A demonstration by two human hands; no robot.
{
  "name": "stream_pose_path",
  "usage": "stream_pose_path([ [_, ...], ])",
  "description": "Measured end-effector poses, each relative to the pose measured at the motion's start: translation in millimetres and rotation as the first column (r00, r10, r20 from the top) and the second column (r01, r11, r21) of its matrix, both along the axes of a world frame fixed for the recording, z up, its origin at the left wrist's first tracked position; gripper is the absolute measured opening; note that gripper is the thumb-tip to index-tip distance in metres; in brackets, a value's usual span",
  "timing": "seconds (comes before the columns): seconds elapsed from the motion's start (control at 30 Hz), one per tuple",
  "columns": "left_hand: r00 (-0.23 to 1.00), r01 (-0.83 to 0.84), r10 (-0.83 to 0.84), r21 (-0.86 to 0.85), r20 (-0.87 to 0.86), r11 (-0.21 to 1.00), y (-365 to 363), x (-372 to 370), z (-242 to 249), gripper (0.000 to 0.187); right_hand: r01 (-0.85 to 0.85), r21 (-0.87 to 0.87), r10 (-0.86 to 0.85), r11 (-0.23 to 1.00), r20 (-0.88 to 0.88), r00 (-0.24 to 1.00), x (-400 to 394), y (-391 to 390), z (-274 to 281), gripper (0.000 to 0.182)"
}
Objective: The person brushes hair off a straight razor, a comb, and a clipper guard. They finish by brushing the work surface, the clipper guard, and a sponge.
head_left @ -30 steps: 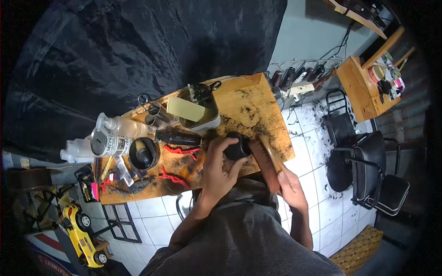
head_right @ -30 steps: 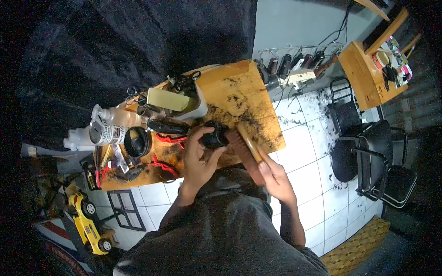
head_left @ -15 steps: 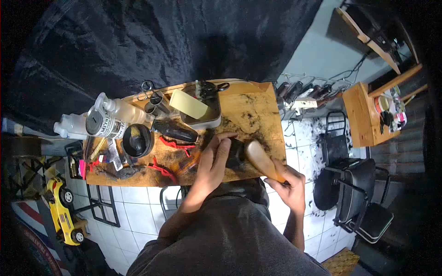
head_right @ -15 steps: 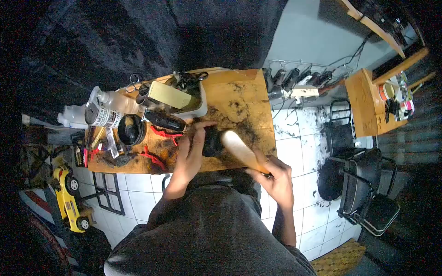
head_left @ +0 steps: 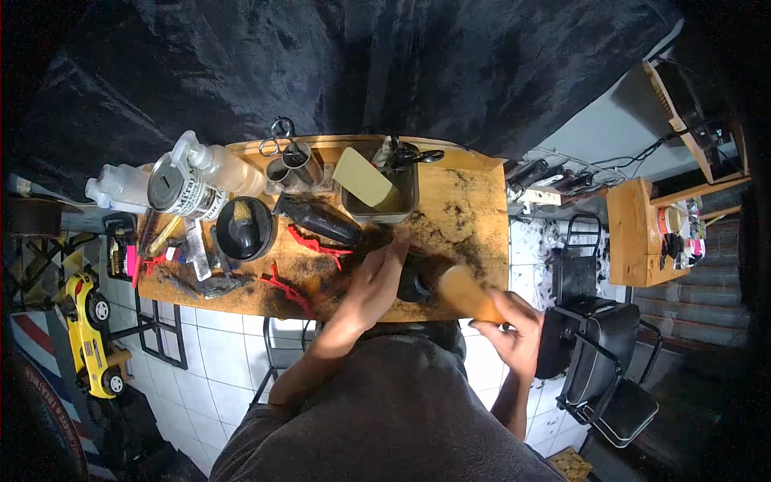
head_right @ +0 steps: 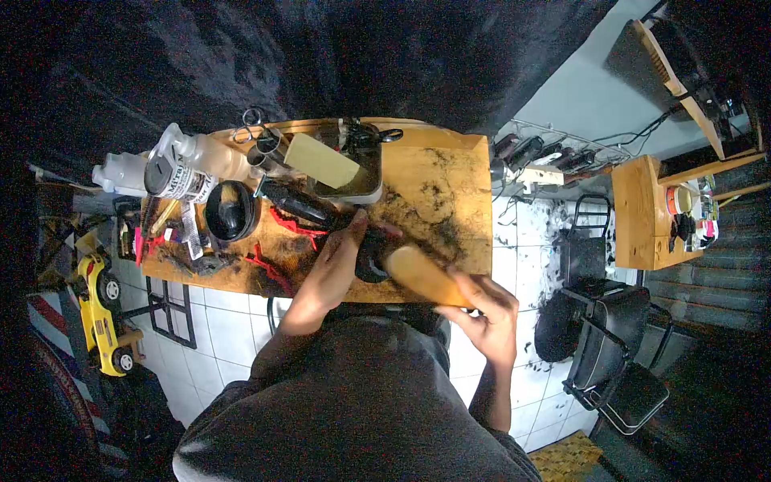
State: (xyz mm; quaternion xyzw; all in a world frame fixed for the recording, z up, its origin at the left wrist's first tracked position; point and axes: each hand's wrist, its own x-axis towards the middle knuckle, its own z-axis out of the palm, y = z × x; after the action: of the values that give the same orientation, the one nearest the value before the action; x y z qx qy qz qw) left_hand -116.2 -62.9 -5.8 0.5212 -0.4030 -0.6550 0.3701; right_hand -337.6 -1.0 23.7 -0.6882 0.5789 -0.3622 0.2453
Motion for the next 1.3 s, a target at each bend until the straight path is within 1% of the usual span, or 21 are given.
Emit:
stream_pose_path([
  [0.07, 0.999, 0.017, -0.025, -0.154, -0.047, 0.988, -1, -2, -3, 0.05, -0.034, 0.141, 0.041, 0.989, -0.045, 0.998, 2, -1, -2, 0.052],
  [0.13, 1.0, 0.007, -0.01, -0.158, -0.02, 0.987, -3, -4, 6, 0.049, 0.022, 0.072, -0.02, 0.997, -0.029, 0.999, 9, -4, 2, 0.049],
  [0.2, 1.0, 0.001, 0.001, -0.163, 0.009, 0.987, -2, -8, 4, 0.048, 0.181, 0.141, -0.198, 0.973, 0.117, 0.973, 11, -2, -4, 0.045],
  [0.27, 0.946, -0.207, 0.252, 0.217, -0.203, 0.954, -1, -15, -5, 0.042, 0.173, 0.09, -0.189, 0.981, 0.228, 0.955, 13, 0, -11, 0.044],
  [0.3, 0.948, -0.2, 0.245, 0.218, -0.204, 0.955, 4, -19, -5, 0.042, 0.058, 0.043, -0.066, 0.997, 0.214, 0.975, 13, 3, -13, 0.046],
  [0.33, 0.987, -0.144, 0.157, -0.25, 0.034, 0.958, 8, -22, 6, 0.04, -0.059, -0.002, 0.058, 0.998, 0.195, 0.979, 14, 5, -13, 0.047],
  [0.37, 0.944, 0.051, 0.171, -0.637, 0.282, 0.769, 10, -24, 14, 0.038, -0.041, 0.081, 0.026, 0.996, 0.179, 0.984, 18, 6, -13, 0.048],
  [0.4, 0.946, 0.056, 0.161, -0.634, 0.28, 0.771, 10, -24, 17, 0.038, -0.031, 0.085, 0.016, 0.996, 0.176, 0.984, 20, 8, -15, 0.048],
  [0.47, 0.976, 0.203, -0.17, -0.286, 0.138, 0.937, 8, -22, 19, 0.033, 0.211, 0.201, -0.267, 0.957, 0.313, 0.911, 22, 5, -21, 0.047],
  [0.6, 0.999, 0.037, -0.021, -0.383, 0.046, 0.923, 9, -32, 8, 0.031, 0.203, 0.241, -0.306, 0.949, 0.56, 0.77, 21, 6, -12, 0.044],
  [0.67, 0.991, 0.117, -0.082, -0.37, 0.109, 0.922, 12, -32, 11, 0.031, 0.092, 0.075, -0.112, 0.993, 0.327, 0.938, 21, 6, -9, 0.044],
  [0.8, 0.963, 0.269, -0.24, -0.438, 0.12, 0.858, 13, -36, 15, 0.031, 0.307, 0.04, -0.307, 0.951, 0.264, 0.914, 19, -7, -15, 0.044],
  [0.87, 0.931, 0.353, -0.365, -0.262, 0.0, 0.898, 8, -29, 12, 0.033, 0.361, 0.175, -0.399, 0.916, 0.491, 0.774, 18, -10, -10, 0.041],
  [0.93, 0.935, 0.171, -0.219, -0.187, -0.277, 0.967, 4, -29, 14, 0.031, 0.264, 0.241, -0.357, 0.934, 0.595, 0.72, 14, 3, -12, 0.043],
  [1.0, 0.973, 0.154, -0.195, -0.285, -0.122, 0.946, 8, -31, 21, 0.032, 0.15, 0.178, -0.219, 0.973, 0.485, 0.847, 14, 3, -11, 0.043],
  [1.07, 0.988, 0.104, 0.011, -0.719, 0.154, 0.687, 10, -34, 13, 0.036, 0.029, 0.132, -0.074, 0.991, 0.349, 0.934, 15, 4, -13, 0.043],
  [1.1, 0.991, 0.12, -0.135, -0.464, 0.002, 0.878, 10, -30, 9, 0.039, 0.114, 0.165, -0.169, 0.98, 0.368, 0.914, 16, 4, -17, 0.043],
  [1.13, 0.991, 0.122, -0.136, -0.466, 0.004, 0.876, 9, -26, 7, 0.039, 0.196, 0.2, -0.261, 0.96, 0.385, 0.886, 17, 2, -18, 0.042],
  [1.2, 0.958, 0.195, -0.223, -0.159, -0.181, 0.968, 7, -20, 8, 0.039, 0.262, 0.204, -0.314, 0.943, 0.297, 0.902, 16, 1, -13, 0.044],
  [1.27, 0.969, 0.242, -0.245, -0.265, 0.023, 0.933, 6, -17, -9, 0.038, 0.187, 0.261, -0.306, 0.947, 0.559, 0.771, 10, 7, -17, 0.045],
  [1.3, 0.965, 0.261, -0.239, -0.322, 0.109, 0.91, 8, -17, -4, 0.039, 0.055, 0.213, -0.162, 0.976, 0.523, 0.837, 4, 10, -18, 0.045],
])
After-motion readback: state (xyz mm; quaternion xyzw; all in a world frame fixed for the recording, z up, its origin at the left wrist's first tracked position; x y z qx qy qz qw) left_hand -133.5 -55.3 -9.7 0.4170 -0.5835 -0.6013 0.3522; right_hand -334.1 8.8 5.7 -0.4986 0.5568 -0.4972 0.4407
